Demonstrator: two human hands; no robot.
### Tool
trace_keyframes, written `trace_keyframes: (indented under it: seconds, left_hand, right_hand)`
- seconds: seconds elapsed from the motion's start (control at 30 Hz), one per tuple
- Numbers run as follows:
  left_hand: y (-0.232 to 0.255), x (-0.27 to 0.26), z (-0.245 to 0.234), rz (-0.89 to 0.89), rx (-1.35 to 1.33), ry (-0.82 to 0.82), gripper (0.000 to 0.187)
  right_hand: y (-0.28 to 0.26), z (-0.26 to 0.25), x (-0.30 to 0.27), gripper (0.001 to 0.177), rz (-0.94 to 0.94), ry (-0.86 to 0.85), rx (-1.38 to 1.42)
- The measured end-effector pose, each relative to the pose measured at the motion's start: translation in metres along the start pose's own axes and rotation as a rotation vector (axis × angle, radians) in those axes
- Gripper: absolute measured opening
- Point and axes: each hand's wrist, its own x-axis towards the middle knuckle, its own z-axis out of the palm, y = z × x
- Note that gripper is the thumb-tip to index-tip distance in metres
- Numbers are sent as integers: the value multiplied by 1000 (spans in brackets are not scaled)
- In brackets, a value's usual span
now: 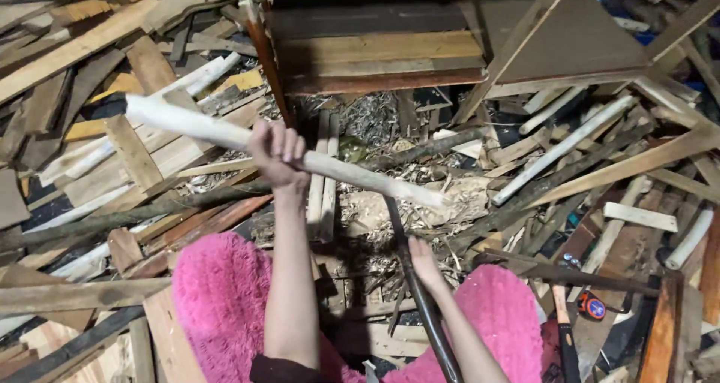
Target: Shaving a wooden branch with a drawknife while sitting on the floor.
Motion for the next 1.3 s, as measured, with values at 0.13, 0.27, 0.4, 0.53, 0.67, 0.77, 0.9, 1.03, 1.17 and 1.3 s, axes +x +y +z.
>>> trace_keyframes:
  seconds: [0.13,0.27,0.4,0.53,0.67,0.77,0.9,1.03,1.17,1.3]
  left_hand:
    - [14,-9,-10,-211,-401,22,30]
    - [11,-17,-16,-341,-589,19,24]
    - [21,-23,18,-383,-813,-112,27]
    - [35,-25,32,-403,-935,-144,23]
    - [39,-25,37,-199,-779,152,21]
    - [28,-19,9,-67,-411,242,30]
    - [22,-20,5,12,-74,379,41]
    - [23,-22,8,-54,-303,271,49]
    - [27,-25,24,-52,-304,119,48]
    - [30,-33,50,-124,-398,17,46]
  right_hand:
    - [-89,0,-89,31,-362,195,-212]
    - [-140,-22,-157,55,-591,-60,430]
    - [-173,-29,-216,65,-734,-189,235]
    - [-168,-28,-231,56,-801,-69,191]
    - [-167,-23,-240,55,-844,-91,111]
    - [-165,-25,-238,48,-892,-217,55]
    - [-165,-18,-237,48,-860,-97,-183]
    - [-157,-27,-217,47,-749,-129,-203]
    - [-161,-18,-212,108,-418,-247,-525]
    - [-129,13,-191,89,-313,-330,-534]
